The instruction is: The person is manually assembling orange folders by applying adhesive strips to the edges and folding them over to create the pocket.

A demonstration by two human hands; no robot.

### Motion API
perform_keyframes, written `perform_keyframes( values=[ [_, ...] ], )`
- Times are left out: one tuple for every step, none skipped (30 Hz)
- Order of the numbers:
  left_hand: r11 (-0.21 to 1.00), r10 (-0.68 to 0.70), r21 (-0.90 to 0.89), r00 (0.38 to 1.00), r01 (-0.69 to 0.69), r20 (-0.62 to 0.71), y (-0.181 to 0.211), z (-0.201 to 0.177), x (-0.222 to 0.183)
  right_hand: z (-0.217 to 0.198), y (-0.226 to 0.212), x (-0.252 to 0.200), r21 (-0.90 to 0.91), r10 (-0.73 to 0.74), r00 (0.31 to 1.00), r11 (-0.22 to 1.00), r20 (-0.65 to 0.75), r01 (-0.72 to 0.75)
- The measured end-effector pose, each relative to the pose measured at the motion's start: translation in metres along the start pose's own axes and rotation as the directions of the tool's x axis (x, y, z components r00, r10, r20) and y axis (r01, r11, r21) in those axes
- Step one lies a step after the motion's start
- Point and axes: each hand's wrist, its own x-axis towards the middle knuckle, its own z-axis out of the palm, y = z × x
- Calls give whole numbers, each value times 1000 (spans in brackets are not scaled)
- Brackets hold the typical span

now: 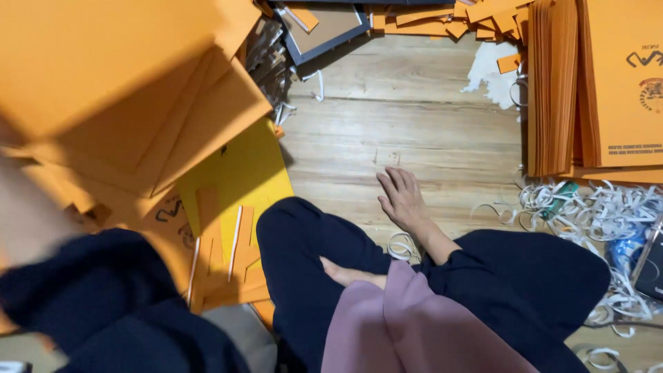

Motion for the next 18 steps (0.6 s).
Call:
perform_keyframes(
  values=[
    [997,-74,42,996,72,47,-4,9,7,-4,0,2,-9,57,998,998,0,-57],
    [997,-68,36,996,66,50,-6,19,13,-5,1,6,-9,66,998,998,-3,-66],
    [979,-185,110,975,172,120,-9,29,16,-6,0,6,-15,68,998,998,-7,-69],
    [944,-302,191,936,268,182,-11,38,19,-6,-1,6,-20,71,997,997,-11,-71],
    [946,-299,186,935,265,192,-12,48,21,-3,1,6,-19,82,997,996,-7,-82],
    [898,-413,271,877,346,246,-12,58,23,0,2,6,-16,86,996,996,-15,-86],
    [833,-526,363,802,417,284,-13,65,23,3,5,7,-12,81,997,997,-20,-81],
    [832,-528,365,799,418,288,-12,71,22,1,3,6,-11,83,996,996,-15,-83],
    [758,-629,452,712,470,313,-12,79,23,0,3,7,-6,85,996,996,-10,-85],
    [675,-720,538,613,506,326,-12,87,24,-2,2,8,0,87,996,996,-6,-87],
    [677,-718,536,613,504,330,-9,94,25,-11,-2,13,-1,91,996,996,-6,-91],
    [587,-797,620,504,521,332,-5,101,26,-21,-7,18,62,105,994,993,-34,-103],
    [490,-866,703,380,516,324,-1,105,22,-31,-14,17,127,125,991,985,-53,-117],
    [490,-866,707,373,510,332,16,109,20,-26,-14,17,129,133,990,983,-43,-126],
    [479,-871,732,366,485,328,34,118,19,-23,-12,17,136,131,990,983,-46,-124],
    [467,-875,755,359,459,323,53,125,19,-21,-9,15,143,129,990,982,-50,-121],
    [490,-864,741,366,458,345,50,128,19,-24,-7,16,127,148,987,982,-58,-140],
    [508,-853,729,383,458,354,48,129,19,-28,-5,16,155,131,991,980,-41,-123]
  ],
)
